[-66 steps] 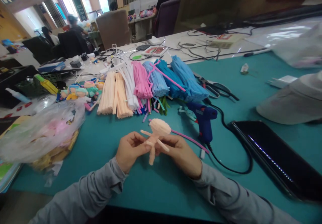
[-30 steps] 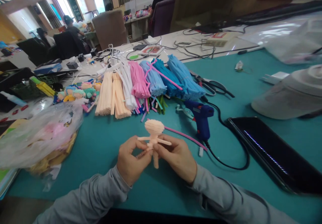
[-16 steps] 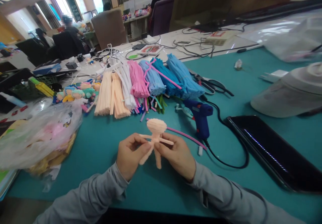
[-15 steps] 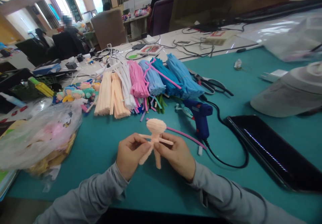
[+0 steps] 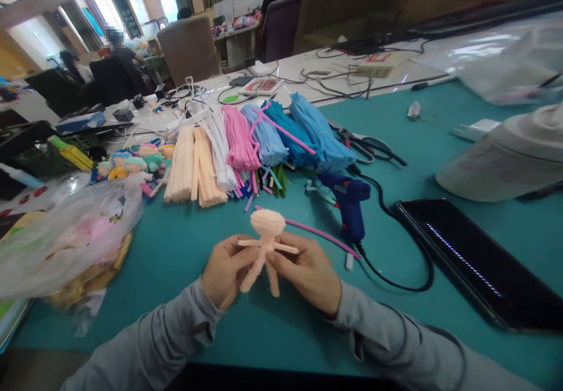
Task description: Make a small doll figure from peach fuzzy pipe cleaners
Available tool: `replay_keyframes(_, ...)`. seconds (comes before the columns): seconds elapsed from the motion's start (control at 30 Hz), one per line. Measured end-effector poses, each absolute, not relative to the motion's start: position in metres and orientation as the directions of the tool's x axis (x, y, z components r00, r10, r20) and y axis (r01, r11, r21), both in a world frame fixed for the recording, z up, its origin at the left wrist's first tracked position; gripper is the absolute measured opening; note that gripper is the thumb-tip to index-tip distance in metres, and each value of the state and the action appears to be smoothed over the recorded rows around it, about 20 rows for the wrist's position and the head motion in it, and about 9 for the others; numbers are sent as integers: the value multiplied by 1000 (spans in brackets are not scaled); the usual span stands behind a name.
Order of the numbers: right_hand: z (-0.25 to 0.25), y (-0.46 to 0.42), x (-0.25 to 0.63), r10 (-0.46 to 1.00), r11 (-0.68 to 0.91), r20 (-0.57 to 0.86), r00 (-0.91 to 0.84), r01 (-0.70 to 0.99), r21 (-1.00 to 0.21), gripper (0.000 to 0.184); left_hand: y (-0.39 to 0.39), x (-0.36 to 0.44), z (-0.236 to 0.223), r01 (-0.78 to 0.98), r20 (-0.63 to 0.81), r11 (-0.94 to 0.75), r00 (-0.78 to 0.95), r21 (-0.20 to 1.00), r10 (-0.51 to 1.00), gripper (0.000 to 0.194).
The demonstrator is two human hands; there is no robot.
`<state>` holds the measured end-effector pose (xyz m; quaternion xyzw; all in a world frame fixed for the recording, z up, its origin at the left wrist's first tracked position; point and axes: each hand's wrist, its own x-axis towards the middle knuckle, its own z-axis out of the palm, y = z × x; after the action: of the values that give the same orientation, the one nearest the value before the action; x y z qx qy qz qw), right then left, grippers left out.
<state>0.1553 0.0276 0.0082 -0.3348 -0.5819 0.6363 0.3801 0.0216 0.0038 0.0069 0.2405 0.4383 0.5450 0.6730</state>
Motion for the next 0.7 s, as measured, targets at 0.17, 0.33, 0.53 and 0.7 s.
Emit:
replay_keyframes(0.17,9,30,156,866,59,83,-493,-64,-996,24,8,18,11,-601,-449,473,203,645,870,29)
replay_keyframes(0.33,8,31,157,877,62,88,-472,-71,-996,23,12,12,9,-602,-468,520,259,606,845,30)
replay_keyframes(0.53,6,32,156,878,-123,-26,-478,-173,-977,24,13,9,6,-516,-396,492,292,702,871,29)
replay_keyframes(0.7,2,33,158,855,-97,8,-518,-175,-980,28,13,7,2,-554,-429,537,325,636,843,30)
